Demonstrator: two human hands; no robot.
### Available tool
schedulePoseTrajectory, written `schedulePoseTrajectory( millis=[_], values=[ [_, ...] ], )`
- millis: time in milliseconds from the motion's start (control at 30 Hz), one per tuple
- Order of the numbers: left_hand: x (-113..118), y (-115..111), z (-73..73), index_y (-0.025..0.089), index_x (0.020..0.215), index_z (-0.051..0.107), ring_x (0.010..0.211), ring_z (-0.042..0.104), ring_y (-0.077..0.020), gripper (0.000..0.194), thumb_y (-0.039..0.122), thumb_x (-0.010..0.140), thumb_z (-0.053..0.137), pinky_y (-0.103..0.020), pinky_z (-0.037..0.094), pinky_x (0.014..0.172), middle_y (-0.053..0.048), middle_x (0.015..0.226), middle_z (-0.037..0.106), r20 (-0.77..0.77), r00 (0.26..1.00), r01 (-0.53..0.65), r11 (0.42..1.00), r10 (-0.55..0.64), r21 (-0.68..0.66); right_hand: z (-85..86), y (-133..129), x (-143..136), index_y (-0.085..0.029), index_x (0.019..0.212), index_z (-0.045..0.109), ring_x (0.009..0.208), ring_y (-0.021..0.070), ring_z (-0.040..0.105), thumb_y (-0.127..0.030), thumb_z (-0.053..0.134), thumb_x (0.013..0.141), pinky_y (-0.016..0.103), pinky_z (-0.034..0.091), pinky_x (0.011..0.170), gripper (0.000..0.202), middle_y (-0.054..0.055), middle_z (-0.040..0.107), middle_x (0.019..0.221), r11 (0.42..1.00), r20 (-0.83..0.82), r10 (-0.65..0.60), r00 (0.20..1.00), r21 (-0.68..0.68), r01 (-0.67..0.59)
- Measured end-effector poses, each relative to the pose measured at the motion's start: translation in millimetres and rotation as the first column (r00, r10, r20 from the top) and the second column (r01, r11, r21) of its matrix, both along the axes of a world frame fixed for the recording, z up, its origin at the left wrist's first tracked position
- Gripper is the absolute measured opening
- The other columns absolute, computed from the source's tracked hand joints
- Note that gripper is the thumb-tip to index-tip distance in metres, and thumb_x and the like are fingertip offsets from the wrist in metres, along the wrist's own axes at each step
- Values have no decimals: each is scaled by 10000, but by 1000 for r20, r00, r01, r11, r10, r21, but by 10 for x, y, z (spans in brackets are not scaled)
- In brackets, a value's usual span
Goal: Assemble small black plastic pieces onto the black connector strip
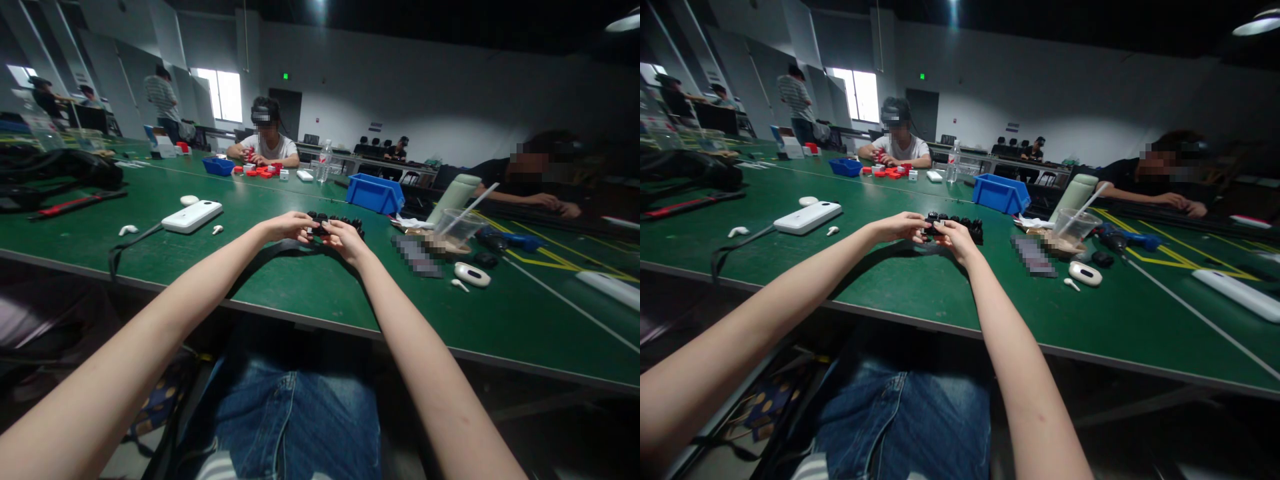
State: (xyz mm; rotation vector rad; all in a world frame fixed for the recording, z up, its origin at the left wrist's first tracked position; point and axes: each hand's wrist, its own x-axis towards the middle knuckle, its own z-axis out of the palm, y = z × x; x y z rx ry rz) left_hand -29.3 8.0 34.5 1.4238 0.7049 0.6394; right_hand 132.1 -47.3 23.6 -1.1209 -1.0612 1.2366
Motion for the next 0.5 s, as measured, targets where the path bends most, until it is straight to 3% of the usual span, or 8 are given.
schedulePoseTrajectory(
  millis=[300,500],
  values=[
    [19,79,-70,96,820,652,629,595,-89,231,223,667,769,-282,528,709,-19,714,619,76,996,-42,998,38,41,1,-21,-9,-171,826,633,564,75,621,-86,659,752,177,498,570,115,-12,662,674,999,-18,34,999,18,-33],
    [-8,62,-45,145,981,655,543,546,-69,339,233,671,761,-244,503,591,3,683,607,51,997,-57,995,52,86,-4,-9,-28,-161,815,630,554,89,628,-122,648,780,190,508,540,55,7,670,706,1000,-27,2,1000,-12,-2]
  ],
)
